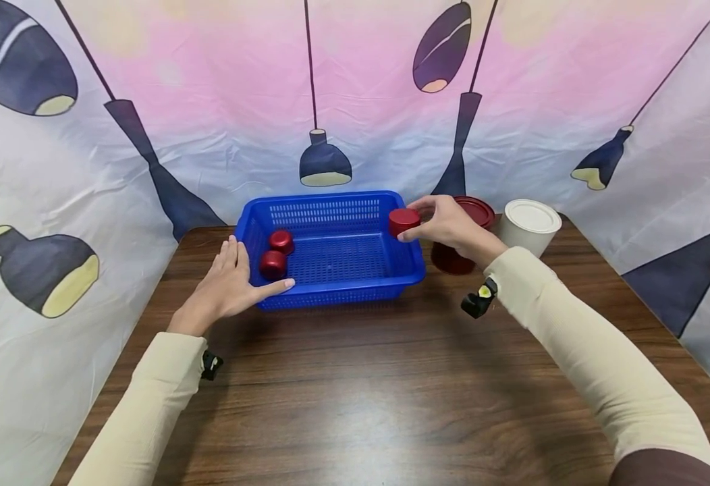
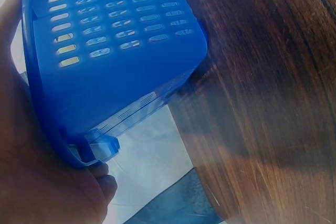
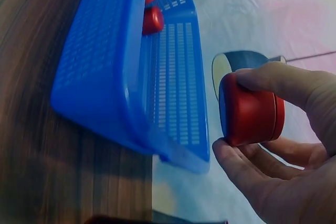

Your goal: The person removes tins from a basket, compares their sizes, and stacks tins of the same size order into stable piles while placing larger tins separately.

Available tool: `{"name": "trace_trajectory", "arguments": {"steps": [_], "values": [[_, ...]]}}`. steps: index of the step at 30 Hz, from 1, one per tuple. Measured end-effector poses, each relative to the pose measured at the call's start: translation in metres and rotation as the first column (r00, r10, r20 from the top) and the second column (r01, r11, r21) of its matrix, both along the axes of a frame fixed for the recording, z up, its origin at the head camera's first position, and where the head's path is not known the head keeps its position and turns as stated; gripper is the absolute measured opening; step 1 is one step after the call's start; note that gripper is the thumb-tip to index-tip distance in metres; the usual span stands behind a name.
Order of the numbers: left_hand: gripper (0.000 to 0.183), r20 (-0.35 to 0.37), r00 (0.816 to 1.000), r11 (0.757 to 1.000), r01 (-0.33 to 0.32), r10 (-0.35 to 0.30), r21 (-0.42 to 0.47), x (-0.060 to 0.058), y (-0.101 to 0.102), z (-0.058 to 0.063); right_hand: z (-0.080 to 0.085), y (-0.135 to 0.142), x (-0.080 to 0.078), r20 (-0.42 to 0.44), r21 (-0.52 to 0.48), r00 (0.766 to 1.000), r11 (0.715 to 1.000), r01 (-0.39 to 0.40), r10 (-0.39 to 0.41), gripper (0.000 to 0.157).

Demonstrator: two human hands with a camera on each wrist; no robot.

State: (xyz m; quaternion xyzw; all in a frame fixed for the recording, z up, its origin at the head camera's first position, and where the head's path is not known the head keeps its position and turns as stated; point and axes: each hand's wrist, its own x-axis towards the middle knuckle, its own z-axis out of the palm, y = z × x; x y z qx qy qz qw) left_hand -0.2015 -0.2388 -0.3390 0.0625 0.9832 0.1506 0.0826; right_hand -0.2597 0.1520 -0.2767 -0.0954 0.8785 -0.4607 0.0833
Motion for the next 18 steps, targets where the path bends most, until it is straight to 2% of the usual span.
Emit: {"name": "trace_trajectory", "arguments": {"steps": [4,9,18], "values": [[0.135,-0.003,1.000,1.000,0.002,-0.002,-0.005,-0.001,0.000,0.000,-0.002,0.015,0.005,-0.016,0.028,1.000,0.999,0.027,-0.026,0.059],[0.135,-0.006,1.000,1.000,0.003,-0.003,-0.001,-0.001,0.000,0.000,-0.008,0.031,0.013,-0.007,0.045,0.998,0.997,0.059,-0.059,0.064],[0.135,0.000,1.000,1.000,0.001,-0.001,0.004,-0.001,0.000,0.000,-0.028,0.061,0.026,-0.011,0.066,0.997,0.995,0.079,-0.078,0.067]]}}
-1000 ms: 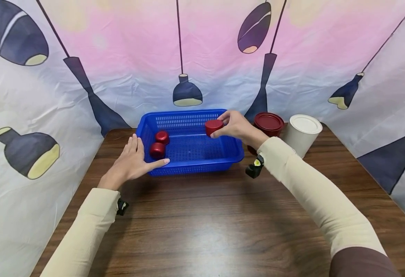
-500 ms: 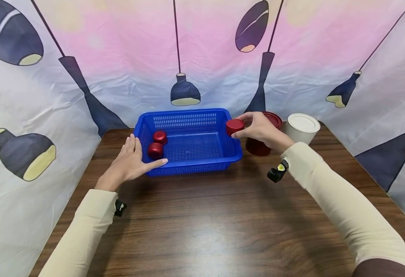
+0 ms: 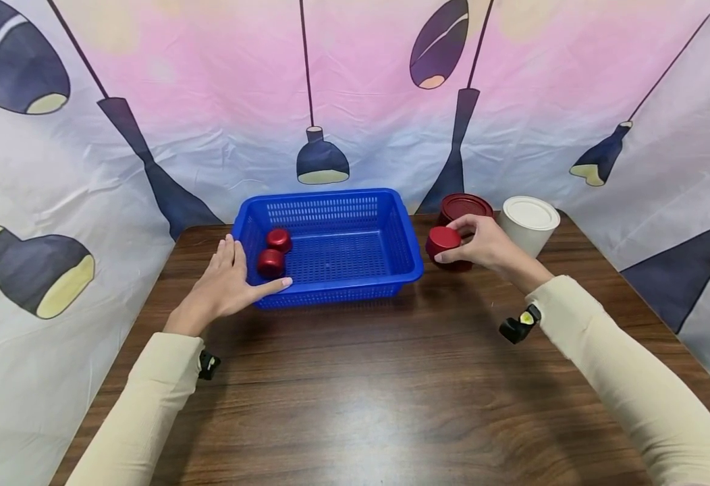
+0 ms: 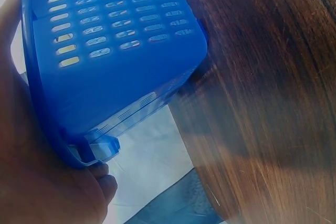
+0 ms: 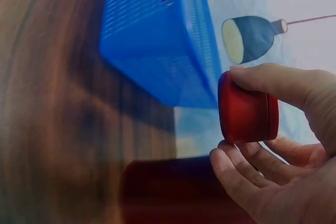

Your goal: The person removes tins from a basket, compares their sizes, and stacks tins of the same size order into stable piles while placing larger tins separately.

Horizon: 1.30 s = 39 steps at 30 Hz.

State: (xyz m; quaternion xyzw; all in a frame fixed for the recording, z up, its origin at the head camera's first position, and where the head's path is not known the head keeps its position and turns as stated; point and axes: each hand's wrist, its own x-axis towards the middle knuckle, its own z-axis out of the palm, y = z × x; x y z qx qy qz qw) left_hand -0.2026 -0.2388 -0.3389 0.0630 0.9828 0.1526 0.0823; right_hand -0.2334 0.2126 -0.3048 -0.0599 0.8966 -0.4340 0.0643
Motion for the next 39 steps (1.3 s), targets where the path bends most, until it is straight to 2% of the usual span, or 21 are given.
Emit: {"name": "trace_trajectory", "arguments": {"steps": [5,11,27,33,39], "values": [[0.134,-0.006,1.000,1.000,-0.003,0.003,-0.006,0.001,0.000,0.001,-0.015,0.011,0.007,0.007,0.016,1.000,1.000,0.011,-0.011,0.068],[0.135,-0.007,1.000,1.000,-0.003,0.003,0.000,0.001,-0.001,0.001,-0.032,0.020,0.012,-0.029,0.023,0.999,1.000,0.016,-0.015,0.064],[0.134,-0.007,1.000,1.000,0.001,-0.001,0.004,0.001,0.001,0.000,-0.077,0.033,0.022,0.037,0.070,0.999,0.997,0.021,-0.024,0.064],[0.134,-0.002,1.000,1.000,0.000,0.000,0.007,0.001,0.001,0.000,-0.088,0.034,0.024,0.018,0.108,1.000,0.994,0.024,-0.026,0.063],[0.135,-0.003,1.000,1.000,0.003,-0.003,0.005,0.001,0.000,0.000,-0.090,0.032,0.025,0.001,0.119,1.000,0.993,0.026,-0.027,0.064]]}}
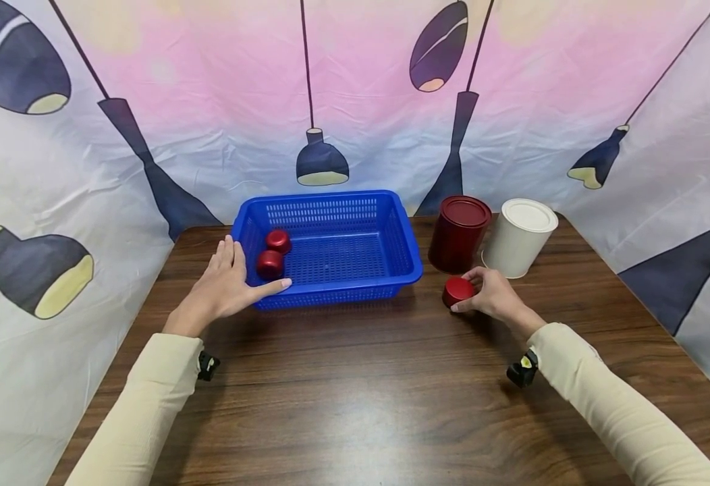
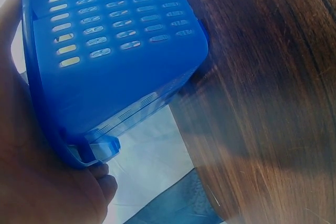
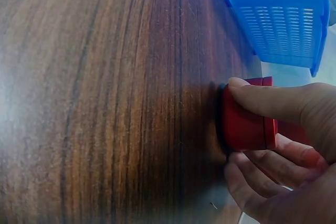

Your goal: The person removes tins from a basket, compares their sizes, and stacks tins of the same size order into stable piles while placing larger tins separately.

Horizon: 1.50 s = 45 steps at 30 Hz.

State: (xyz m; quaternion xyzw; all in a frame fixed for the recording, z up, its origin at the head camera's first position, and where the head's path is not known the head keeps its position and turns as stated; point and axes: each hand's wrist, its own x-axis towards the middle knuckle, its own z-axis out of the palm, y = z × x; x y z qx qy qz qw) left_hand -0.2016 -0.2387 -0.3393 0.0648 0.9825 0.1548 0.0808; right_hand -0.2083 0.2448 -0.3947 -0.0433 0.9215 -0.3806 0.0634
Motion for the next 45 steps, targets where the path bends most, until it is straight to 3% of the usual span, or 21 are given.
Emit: {"name": "trace_trajectory", "arguments": {"steps": [11,18,25,35,45], "values": [[0.135,-0.001,1.000,1.000,-0.001,0.001,-0.006,-0.001,-0.001,0.001,0.006,0.002,0.000,-0.003,0.028,1.000,0.999,-0.029,0.029,0.073],[0.135,-0.003,1.000,1.000,-0.004,0.004,-0.010,0.000,-0.002,0.002,0.033,0.001,-0.004,-0.032,0.038,0.998,0.997,-0.062,0.063,0.077],[0.135,-0.003,1.000,1.000,0.002,-0.002,-0.019,0.000,-0.001,0.001,0.063,-0.012,-0.002,-0.139,0.058,0.986,0.995,-0.085,0.093,0.066],[0.135,-0.004,1.000,1.000,0.002,-0.002,-0.017,-0.003,0.000,0.004,0.104,-0.063,-0.009,-0.219,-0.032,0.963,0.986,-0.165,0.155,0.049],[0.135,-0.001,1.000,1.000,-0.003,0.003,-0.011,0.000,0.000,0.000,0.111,-0.149,-0.023,-0.138,0.007,0.953,0.963,-0.270,0.268,0.047]]}}
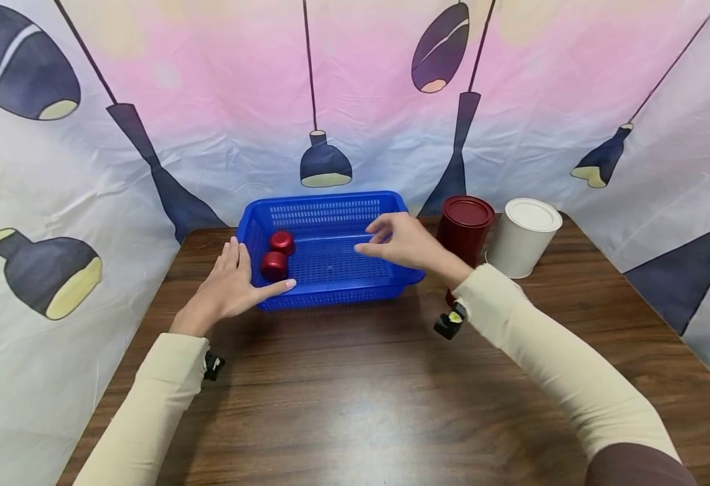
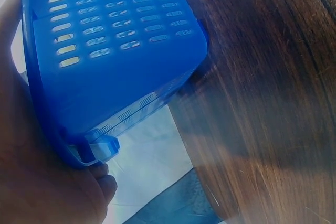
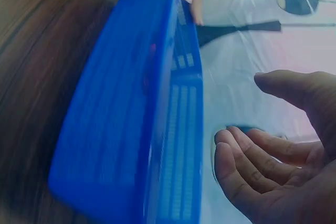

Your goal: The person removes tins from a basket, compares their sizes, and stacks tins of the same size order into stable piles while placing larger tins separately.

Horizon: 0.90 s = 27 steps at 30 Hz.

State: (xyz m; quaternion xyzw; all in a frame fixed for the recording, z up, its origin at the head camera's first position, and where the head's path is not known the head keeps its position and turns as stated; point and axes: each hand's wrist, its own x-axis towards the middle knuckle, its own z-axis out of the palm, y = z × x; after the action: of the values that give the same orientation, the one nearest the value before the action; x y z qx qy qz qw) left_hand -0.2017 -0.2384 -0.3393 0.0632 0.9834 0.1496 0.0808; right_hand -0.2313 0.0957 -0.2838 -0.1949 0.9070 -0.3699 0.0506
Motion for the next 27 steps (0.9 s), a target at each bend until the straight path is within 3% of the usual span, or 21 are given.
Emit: {"name": "trace_trajectory", "arguments": {"steps": [4,8,13,19,23,27], "values": [[0.136,0.001,1.000,1.000,-0.006,0.006,-0.004,0.000,-0.001,-0.001,-0.005,-0.033,-0.006,0.082,-0.004,0.997,1.000,0.000,0.001,0.052],[0.135,0.006,1.000,1.000,-0.010,0.010,-0.008,-0.001,-0.001,0.000,-0.013,-0.060,-0.013,0.205,-0.057,0.979,0.998,0.007,0.005,0.055],[0.135,0.011,1.000,1.000,-0.009,0.010,-0.019,-0.001,0.000,0.000,-0.023,-0.086,-0.021,0.369,-0.135,0.928,0.991,0.004,0.046,0.057],[0.133,0.013,1.000,1.000,-0.005,0.006,-0.029,-0.001,0.000,0.000,-0.032,-0.109,-0.030,0.511,-0.220,0.858,0.972,0.085,0.041,0.060],[0.133,0.010,1.000,0.999,-0.004,0.005,-0.035,0.000,-0.001,0.000,-0.037,-0.123,-0.033,0.559,-0.242,0.829,0.961,0.136,0.023,0.078],[0.133,0.011,1.000,1.000,0.001,0.000,-0.028,0.000,-0.001,0.000,-0.042,-0.135,-0.035,0.583,-0.202,0.812,0.966,0.162,-0.015,0.093]]}}
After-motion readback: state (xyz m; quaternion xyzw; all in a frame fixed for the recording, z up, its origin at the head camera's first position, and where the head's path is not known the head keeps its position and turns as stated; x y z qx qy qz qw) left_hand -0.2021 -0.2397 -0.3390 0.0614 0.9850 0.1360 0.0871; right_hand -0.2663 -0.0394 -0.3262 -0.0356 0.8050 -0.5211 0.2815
